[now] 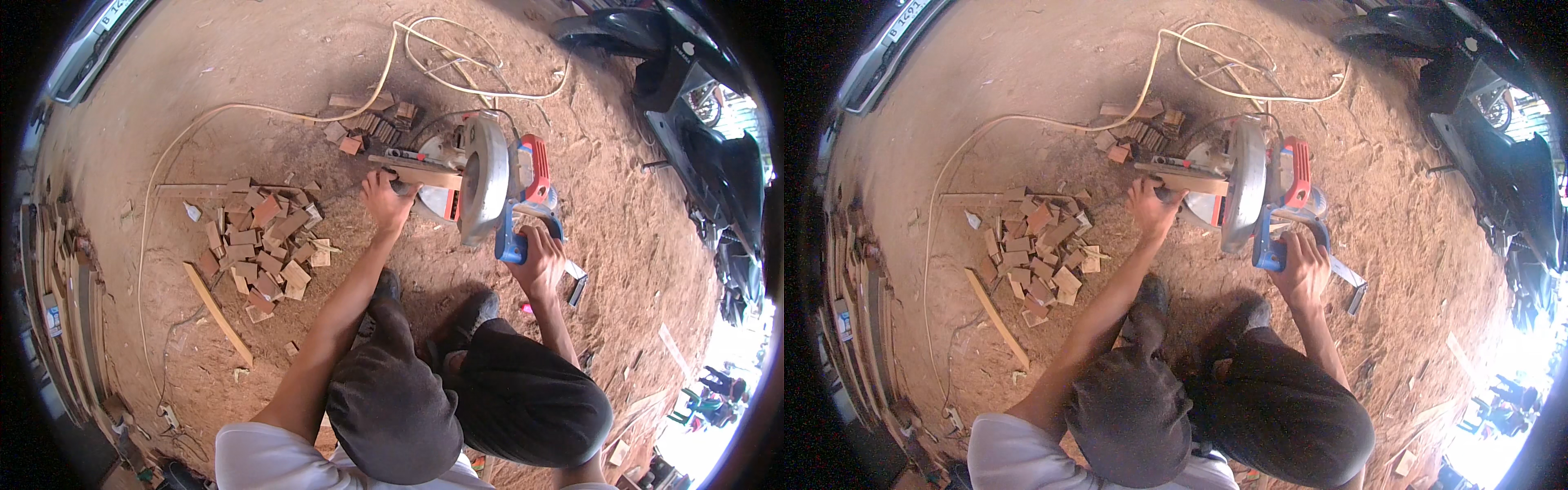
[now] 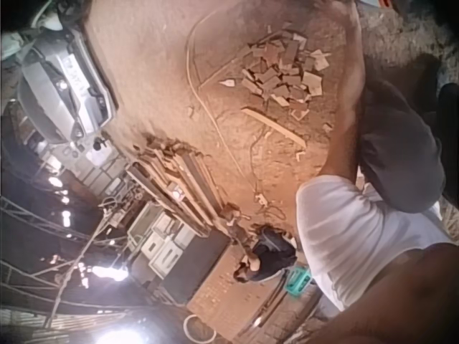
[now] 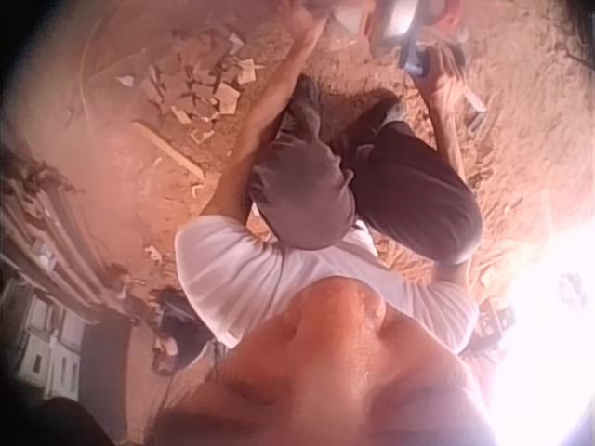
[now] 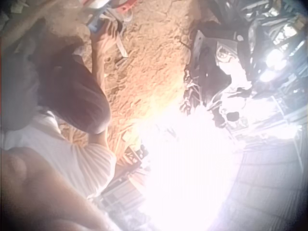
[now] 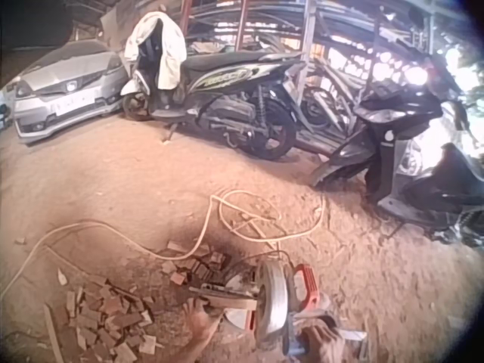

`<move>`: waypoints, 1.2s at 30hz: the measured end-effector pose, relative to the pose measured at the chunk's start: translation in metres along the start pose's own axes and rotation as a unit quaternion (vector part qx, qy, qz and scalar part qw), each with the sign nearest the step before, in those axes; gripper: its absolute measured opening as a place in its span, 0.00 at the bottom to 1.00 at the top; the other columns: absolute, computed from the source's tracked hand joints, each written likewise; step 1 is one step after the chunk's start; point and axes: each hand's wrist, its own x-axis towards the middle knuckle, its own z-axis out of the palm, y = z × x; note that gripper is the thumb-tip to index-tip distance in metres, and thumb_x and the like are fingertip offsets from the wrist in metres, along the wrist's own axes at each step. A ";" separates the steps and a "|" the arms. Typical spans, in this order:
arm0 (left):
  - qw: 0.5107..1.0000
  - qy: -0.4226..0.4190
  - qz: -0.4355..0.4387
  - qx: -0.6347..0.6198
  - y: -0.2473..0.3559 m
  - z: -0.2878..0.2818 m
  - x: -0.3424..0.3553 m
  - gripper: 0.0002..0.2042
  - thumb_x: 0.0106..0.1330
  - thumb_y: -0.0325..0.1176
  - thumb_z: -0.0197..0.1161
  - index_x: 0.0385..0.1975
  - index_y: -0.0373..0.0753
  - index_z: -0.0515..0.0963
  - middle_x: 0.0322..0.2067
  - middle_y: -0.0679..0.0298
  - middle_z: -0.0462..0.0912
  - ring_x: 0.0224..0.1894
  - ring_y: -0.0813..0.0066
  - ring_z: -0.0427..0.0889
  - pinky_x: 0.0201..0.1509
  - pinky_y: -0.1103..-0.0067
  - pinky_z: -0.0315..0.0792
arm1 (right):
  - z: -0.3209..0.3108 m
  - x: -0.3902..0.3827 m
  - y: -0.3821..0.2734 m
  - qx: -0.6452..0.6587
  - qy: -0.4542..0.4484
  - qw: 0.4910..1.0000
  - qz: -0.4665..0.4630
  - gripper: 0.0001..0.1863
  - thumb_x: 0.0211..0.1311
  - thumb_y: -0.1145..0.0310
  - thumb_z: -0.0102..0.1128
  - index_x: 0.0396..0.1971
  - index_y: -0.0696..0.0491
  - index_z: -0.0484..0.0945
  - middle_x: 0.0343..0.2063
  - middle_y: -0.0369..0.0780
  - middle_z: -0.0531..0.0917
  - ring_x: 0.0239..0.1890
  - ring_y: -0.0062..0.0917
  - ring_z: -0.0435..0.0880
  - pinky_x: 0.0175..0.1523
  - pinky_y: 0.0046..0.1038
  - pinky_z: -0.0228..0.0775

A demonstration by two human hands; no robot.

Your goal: The person marks a piece of wood using a ruler and a marker, then positions it on a miter saw and makes a cut.

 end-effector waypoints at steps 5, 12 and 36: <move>0.999 0.009 0.031 0.007 -0.007 0.002 0.000 0.32 0.43 0.64 0.82 0.35 0.43 0.80 0.41 0.64 0.74 0.46 0.62 0.73 0.48 0.65 0.62 | 0.006 -0.001 -0.002 0.001 0.007 1.000 -0.002 0.25 0.41 0.60 0.82 0.40 0.51 0.81 0.35 0.37 0.87 0.38 0.33 0.88 0.44 0.34 0.74; 0.999 -0.020 0.035 0.015 0.007 0.004 0.003 0.30 0.48 0.62 0.80 0.37 0.42 0.83 0.43 0.61 0.76 0.48 0.60 0.74 0.50 0.63 0.65 | 0.002 -0.002 0.000 -0.009 0.011 1.000 -0.010 0.25 0.41 0.61 0.81 0.40 0.51 0.81 0.34 0.38 0.86 0.36 0.33 0.87 0.43 0.34 0.74; 0.938 -0.040 0.334 -0.084 -0.021 0.015 0.028 0.15 0.59 0.49 0.74 0.35 0.44 0.89 0.35 0.64 0.82 0.41 0.61 0.80 0.48 0.64 0.73 | 0.016 -0.009 -0.006 -0.027 0.058 0.998 -0.026 0.16 0.48 0.62 0.74 0.35 0.51 0.81 0.28 0.37 0.85 0.31 0.32 0.86 0.39 0.33 0.73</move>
